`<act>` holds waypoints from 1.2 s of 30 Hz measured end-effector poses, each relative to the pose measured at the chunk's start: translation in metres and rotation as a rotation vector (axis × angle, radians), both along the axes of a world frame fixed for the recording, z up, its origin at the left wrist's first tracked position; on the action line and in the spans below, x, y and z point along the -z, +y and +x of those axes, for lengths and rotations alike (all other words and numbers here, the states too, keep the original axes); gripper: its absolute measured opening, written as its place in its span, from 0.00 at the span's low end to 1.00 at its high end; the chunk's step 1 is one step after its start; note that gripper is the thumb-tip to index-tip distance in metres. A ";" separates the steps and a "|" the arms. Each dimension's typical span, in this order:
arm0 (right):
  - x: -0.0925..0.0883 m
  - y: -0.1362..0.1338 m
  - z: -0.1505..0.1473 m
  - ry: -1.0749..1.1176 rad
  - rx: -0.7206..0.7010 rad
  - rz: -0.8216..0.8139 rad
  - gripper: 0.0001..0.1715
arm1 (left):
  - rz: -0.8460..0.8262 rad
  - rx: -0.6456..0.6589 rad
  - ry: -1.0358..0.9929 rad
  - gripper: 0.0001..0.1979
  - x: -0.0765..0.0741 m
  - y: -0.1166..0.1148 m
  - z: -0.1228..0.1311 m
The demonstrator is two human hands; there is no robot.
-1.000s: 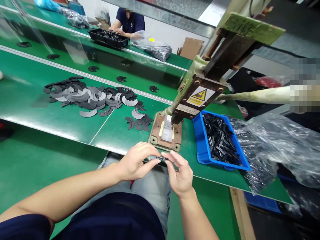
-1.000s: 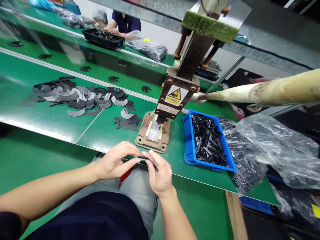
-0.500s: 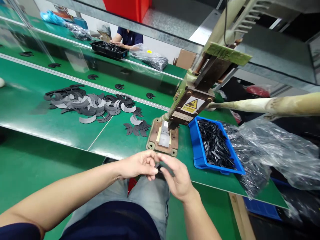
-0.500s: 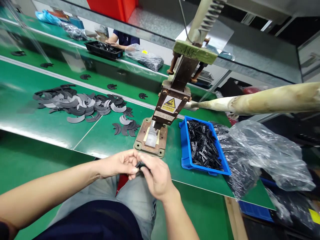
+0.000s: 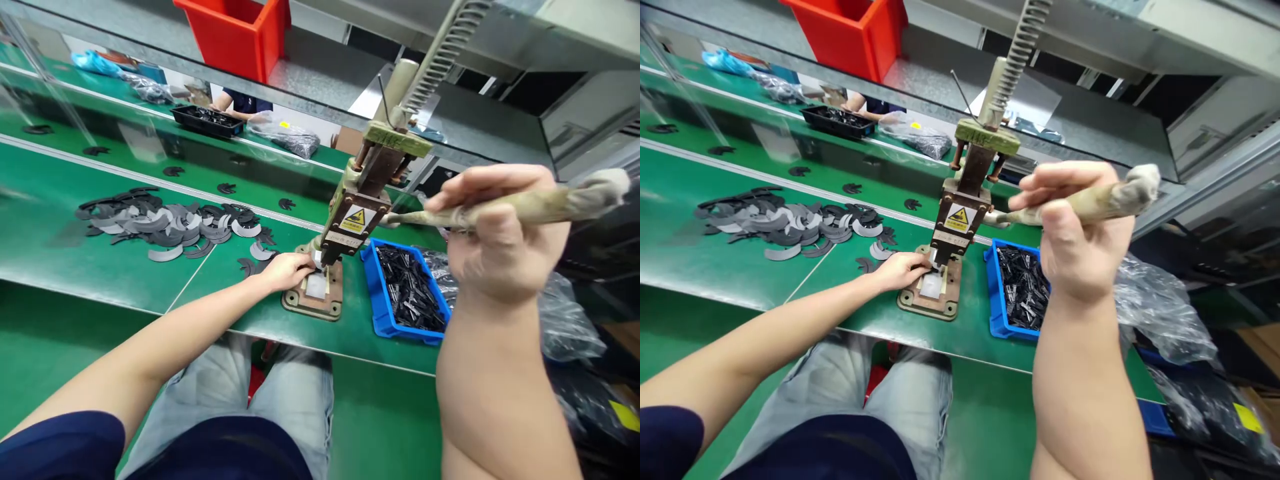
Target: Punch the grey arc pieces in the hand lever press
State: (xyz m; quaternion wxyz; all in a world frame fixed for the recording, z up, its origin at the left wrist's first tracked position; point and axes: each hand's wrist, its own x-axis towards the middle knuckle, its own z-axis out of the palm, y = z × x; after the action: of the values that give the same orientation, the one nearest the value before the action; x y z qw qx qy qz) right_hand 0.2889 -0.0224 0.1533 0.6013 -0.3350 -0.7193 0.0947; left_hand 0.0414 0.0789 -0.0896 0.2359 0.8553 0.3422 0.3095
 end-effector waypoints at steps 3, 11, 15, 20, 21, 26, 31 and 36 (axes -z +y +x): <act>-0.012 0.004 -0.001 -0.023 -0.045 -0.070 0.19 | 0.110 0.076 0.105 0.11 -0.002 0.005 0.003; 0.045 -0.022 -0.006 -0.139 0.003 0.125 0.19 | 0.136 0.125 0.095 0.12 -0.001 0.008 0.000; 0.107 -0.039 -0.011 -0.195 0.092 0.250 0.15 | 0.130 0.107 0.063 0.13 0.003 0.003 0.001; 0.139 -0.041 -0.009 -0.210 0.167 0.267 0.10 | 0.082 0.094 0.084 0.13 -0.006 -0.001 -0.006; 0.139 -0.040 -0.007 -0.209 0.156 0.272 0.09 | 0.078 0.081 0.096 0.14 -0.010 0.001 -0.013; 0.133 -0.037 0.001 -0.121 0.058 0.288 0.34 | 0.089 -0.167 0.161 0.16 -0.024 0.024 -0.087; 0.131 -0.040 0.007 -0.250 0.096 0.265 0.15 | 0.007 -0.219 0.402 0.16 -0.020 0.036 -0.166; 0.134 -0.038 0.002 -0.282 0.069 0.339 0.13 | 0.018 0.026 0.517 0.22 -0.003 0.031 -0.178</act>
State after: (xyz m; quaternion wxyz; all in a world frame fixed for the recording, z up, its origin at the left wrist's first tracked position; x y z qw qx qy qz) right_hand 0.2910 -0.0608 0.0196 0.5452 -0.2635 -0.7900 -0.0960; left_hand -0.1364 0.1102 -0.0869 0.1371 0.9124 0.3772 0.0803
